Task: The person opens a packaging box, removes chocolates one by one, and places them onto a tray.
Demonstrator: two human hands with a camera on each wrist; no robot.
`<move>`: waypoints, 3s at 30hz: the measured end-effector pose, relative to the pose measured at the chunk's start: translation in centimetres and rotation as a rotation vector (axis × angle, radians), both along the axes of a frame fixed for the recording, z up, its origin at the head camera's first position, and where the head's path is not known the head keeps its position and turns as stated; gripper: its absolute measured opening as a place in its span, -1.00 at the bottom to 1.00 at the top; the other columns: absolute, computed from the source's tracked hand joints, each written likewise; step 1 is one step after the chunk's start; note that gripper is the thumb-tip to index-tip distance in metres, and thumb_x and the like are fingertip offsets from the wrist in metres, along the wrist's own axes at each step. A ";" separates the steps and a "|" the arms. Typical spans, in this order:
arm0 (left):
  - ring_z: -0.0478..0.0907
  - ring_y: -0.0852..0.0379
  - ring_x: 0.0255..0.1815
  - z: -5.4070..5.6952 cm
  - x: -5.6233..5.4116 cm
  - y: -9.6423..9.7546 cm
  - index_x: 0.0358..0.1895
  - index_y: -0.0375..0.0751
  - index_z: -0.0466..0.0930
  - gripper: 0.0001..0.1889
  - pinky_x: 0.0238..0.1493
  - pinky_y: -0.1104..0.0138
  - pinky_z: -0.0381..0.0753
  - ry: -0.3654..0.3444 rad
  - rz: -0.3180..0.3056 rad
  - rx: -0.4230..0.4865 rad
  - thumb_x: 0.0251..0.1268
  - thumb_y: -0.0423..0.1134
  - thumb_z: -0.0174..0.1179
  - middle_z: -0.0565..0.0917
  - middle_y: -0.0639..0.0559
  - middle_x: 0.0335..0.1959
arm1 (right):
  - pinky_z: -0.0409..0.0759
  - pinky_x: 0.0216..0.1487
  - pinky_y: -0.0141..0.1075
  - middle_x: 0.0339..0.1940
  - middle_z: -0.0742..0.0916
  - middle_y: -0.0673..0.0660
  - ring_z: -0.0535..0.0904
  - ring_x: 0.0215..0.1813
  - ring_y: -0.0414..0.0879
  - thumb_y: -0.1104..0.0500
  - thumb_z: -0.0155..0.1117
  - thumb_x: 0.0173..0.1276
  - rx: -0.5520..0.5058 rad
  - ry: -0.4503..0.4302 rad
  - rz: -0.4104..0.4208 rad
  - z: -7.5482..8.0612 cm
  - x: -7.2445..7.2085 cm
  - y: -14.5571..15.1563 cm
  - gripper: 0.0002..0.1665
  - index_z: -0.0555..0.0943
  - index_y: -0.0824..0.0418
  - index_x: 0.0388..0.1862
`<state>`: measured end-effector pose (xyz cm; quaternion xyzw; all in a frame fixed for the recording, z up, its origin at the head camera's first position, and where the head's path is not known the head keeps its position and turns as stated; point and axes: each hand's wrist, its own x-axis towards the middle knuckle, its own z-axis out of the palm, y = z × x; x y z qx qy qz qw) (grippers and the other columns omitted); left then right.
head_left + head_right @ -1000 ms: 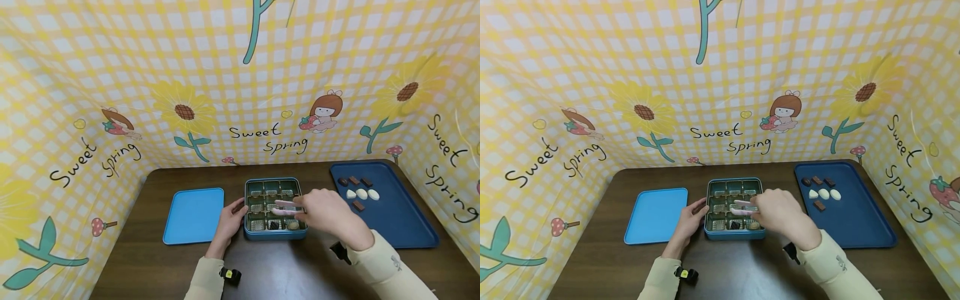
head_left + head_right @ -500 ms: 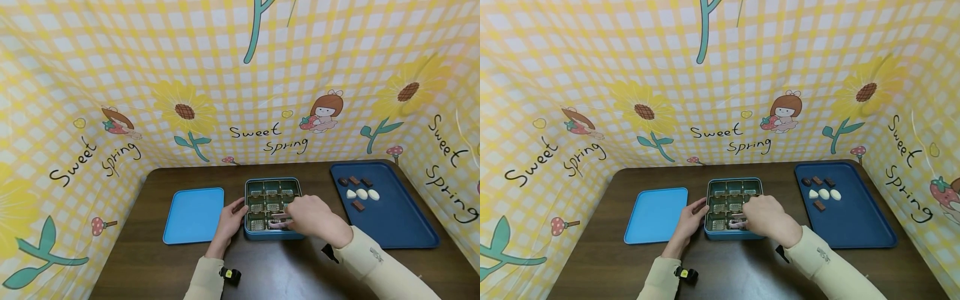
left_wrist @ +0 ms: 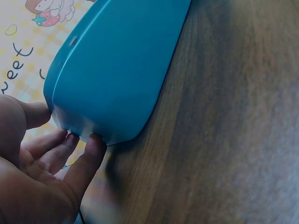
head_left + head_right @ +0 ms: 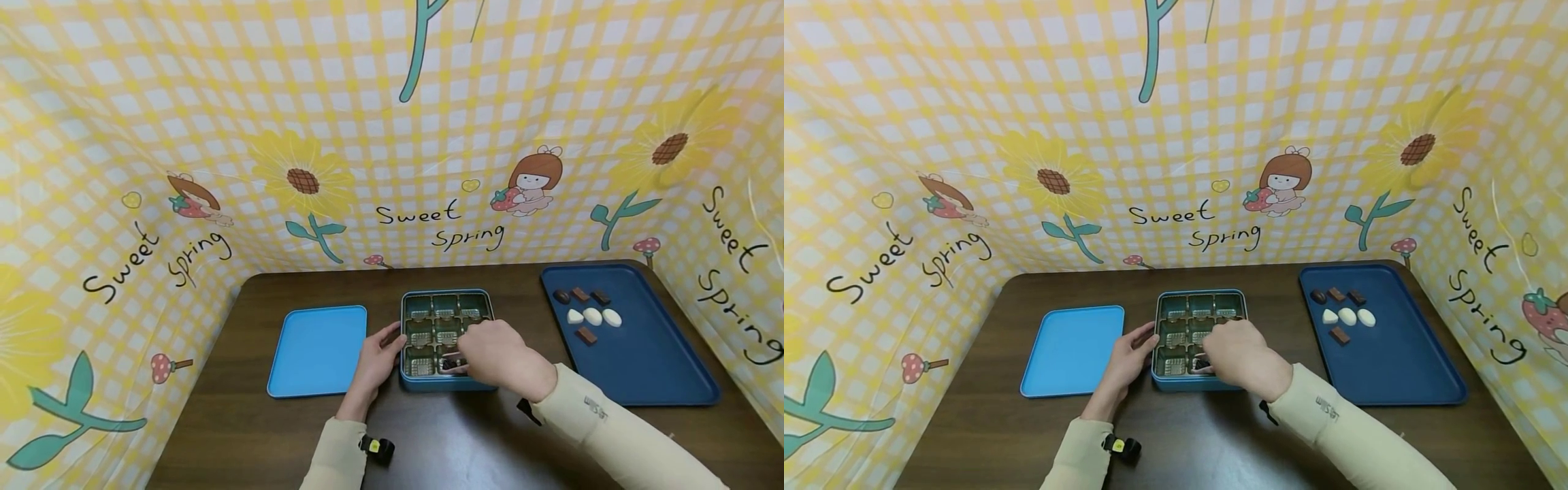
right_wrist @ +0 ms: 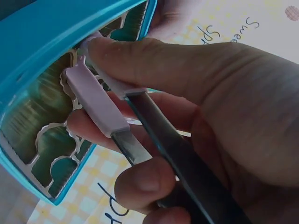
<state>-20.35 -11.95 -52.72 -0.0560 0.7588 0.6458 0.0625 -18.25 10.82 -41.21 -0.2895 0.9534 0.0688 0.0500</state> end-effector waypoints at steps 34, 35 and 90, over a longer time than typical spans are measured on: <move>0.66 0.03 0.05 -0.2 0.2 0.1 0.44 -0.20 0.44 -0.51 -0.13 0.23 0.70 0.017 -0.007 0.005 0.53 -0.19 0.17 0.57 -0.22 0.30 | 0.35 -0.62 -0.28 -0.74 0.46 -0.06 0.34 -0.65 -0.19 0.01 0.48 0.26 -0.009 0.036 -0.018 2.3 0.9 1.1 -0.68 0.61 0.02 -0.62; 0.66 0.03 0.05 -0.2 0.2 0.0 0.43 -0.21 0.44 -0.51 -0.14 0.23 0.70 0.022 -0.008 0.003 0.53 -0.18 0.17 0.56 -0.23 0.31 | 0.33 -0.62 -0.28 -0.75 0.46 -0.06 0.33 -0.66 -0.19 0.00 0.49 0.26 -0.016 0.038 -0.024 2.6 1.0 1.3 -0.68 0.61 0.01 -0.62; 0.68 0.06 -0.01 -0.4 -0.1 0.1 0.41 -0.20 0.48 -0.53 -0.14 0.24 0.71 0.013 0.008 0.004 0.51 -0.20 0.19 0.59 -0.21 0.28 | 0.38 -0.52 -0.11 -0.44 0.66 0.06 0.50 -0.45 0.00 -0.16 0.32 0.41 -0.166 -0.091 -0.464 6.6 -1.3 16.4 -0.68 0.75 0.02 -0.11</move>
